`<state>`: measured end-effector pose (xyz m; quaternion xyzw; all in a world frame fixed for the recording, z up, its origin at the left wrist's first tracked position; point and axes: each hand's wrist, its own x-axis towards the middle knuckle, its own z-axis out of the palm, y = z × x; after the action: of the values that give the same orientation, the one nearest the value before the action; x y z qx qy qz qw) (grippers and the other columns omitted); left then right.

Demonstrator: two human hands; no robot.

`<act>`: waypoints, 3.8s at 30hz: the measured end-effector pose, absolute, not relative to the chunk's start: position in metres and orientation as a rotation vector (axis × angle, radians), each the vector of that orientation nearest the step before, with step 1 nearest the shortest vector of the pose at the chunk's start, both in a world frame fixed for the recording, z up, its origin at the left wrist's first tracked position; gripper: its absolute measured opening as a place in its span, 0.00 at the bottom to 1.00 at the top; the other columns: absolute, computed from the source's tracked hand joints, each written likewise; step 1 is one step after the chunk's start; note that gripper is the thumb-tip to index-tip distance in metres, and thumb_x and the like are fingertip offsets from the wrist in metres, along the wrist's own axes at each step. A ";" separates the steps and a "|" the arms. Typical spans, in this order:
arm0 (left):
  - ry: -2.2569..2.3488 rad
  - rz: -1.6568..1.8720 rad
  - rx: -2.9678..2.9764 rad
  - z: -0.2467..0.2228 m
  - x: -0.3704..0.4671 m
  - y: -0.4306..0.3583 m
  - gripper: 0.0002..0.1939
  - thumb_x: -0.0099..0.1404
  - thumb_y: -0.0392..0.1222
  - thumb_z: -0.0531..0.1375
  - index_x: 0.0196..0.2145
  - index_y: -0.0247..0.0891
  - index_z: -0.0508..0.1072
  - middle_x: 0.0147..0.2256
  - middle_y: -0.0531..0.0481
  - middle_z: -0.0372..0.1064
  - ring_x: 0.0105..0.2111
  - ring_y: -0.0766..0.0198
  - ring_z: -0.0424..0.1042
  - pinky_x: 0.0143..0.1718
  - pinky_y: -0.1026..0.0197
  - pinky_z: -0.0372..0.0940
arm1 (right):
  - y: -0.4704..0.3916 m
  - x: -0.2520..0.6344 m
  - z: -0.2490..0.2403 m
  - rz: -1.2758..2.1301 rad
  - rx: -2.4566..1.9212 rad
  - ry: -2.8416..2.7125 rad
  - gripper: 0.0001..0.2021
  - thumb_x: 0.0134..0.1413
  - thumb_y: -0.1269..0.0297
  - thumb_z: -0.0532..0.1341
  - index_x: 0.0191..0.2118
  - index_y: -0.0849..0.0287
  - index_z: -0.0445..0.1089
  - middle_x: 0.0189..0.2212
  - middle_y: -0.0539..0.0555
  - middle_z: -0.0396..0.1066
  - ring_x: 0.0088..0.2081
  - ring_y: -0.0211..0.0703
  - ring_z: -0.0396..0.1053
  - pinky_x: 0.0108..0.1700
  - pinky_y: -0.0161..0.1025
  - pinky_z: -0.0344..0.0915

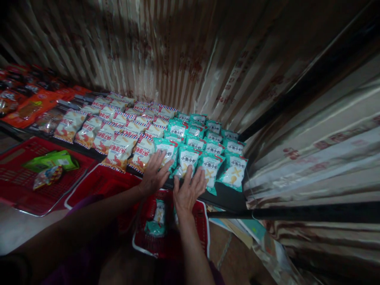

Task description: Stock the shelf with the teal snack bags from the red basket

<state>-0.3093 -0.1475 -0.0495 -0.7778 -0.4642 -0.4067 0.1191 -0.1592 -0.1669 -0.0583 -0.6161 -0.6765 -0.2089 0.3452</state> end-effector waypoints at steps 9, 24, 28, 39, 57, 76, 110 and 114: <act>-1.374 -1.187 -2.308 -0.050 -0.309 -0.149 0.26 0.65 0.36 0.53 0.60 0.38 0.57 0.66 0.39 0.39 0.66 0.49 0.35 0.61 0.39 0.50 | -0.170 -0.161 -0.057 -0.529 -1.580 -1.774 0.33 0.57 0.51 0.56 0.64 0.60 0.49 0.64 0.71 0.44 0.64 0.66 0.42 0.56 0.67 0.49; -1.380 -1.307 -2.113 -0.034 -0.364 -0.175 0.26 0.66 0.36 0.51 0.61 0.36 0.55 0.66 0.37 0.38 0.66 0.45 0.34 0.61 0.37 0.47 | -0.195 -0.179 -0.044 -0.512 -1.371 -1.917 0.31 0.61 0.63 0.53 0.67 0.58 0.42 0.66 0.66 0.45 0.66 0.58 0.42 0.59 0.61 0.51; -1.482 -1.243 -2.056 -0.048 -0.411 -0.189 0.27 0.67 0.37 0.51 0.62 0.38 0.53 0.66 0.37 0.37 0.66 0.45 0.35 0.60 0.37 0.46 | -0.209 -0.193 -0.048 -0.464 -1.326 -1.969 0.31 0.60 0.64 0.54 0.66 0.56 0.42 0.66 0.65 0.44 0.66 0.58 0.43 0.59 0.60 0.52; -1.640 -1.064 -1.991 -0.064 -0.443 -0.188 0.28 0.63 0.43 0.56 0.61 0.42 0.59 0.66 0.40 0.38 0.66 0.43 0.37 0.61 0.37 0.45 | -0.209 -0.255 -0.040 -0.272 -1.256 -2.058 0.27 0.62 0.65 0.51 0.66 0.59 0.46 0.66 0.65 0.41 0.67 0.55 0.39 0.60 0.58 0.53; -1.624 -1.195 -1.999 -0.053 -0.443 -0.158 0.27 0.64 0.38 0.54 0.61 0.37 0.58 0.66 0.37 0.36 0.66 0.45 0.36 0.60 0.38 0.51 | -0.192 -0.290 -0.048 -0.167 -1.251 -2.162 0.23 0.62 0.66 0.49 0.62 0.62 0.54 0.65 0.65 0.48 0.67 0.52 0.39 0.61 0.55 0.51; -1.654 -1.162 -2.020 -0.051 -0.443 -0.143 0.27 0.66 0.37 0.51 0.62 0.33 0.55 0.66 0.35 0.39 0.66 0.48 0.34 0.62 0.41 0.47 | -0.190 -0.290 -0.053 -0.139 -1.349 -2.221 0.24 0.62 0.66 0.49 0.62 0.66 0.54 0.64 0.64 0.51 0.67 0.49 0.41 0.63 0.52 0.48; -1.710 -1.219 -1.789 -0.053 -0.428 -0.142 0.26 0.64 0.43 0.54 0.59 0.34 0.61 0.64 0.35 0.45 0.65 0.46 0.40 0.61 0.41 0.47 | -0.191 -0.292 -0.054 -0.107 -1.369 -2.182 0.26 0.61 0.67 0.50 0.63 0.67 0.52 0.65 0.65 0.47 0.67 0.50 0.39 0.62 0.51 0.51; -1.741 -1.206 -1.823 -0.055 -0.430 -0.142 0.25 0.64 0.43 0.53 0.58 0.36 0.63 0.64 0.36 0.46 0.65 0.47 0.41 0.62 0.41 0.46 | -0.191 -0.293 -0.055 -0.101 -1.383 -2.181 0.26 0.61 0.67 0.50 0.64 0.67 0.51 0.65 0.65 0.48 0.67 0.50 0.39 0.62 0.52 0.51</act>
<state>-0.4296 -0.1416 -0.0549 -0.6426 -0.6136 -0.4252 0.1725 -0.2926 -0.1912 -0.0549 -0.5146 -0.8113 -0.0376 0.2748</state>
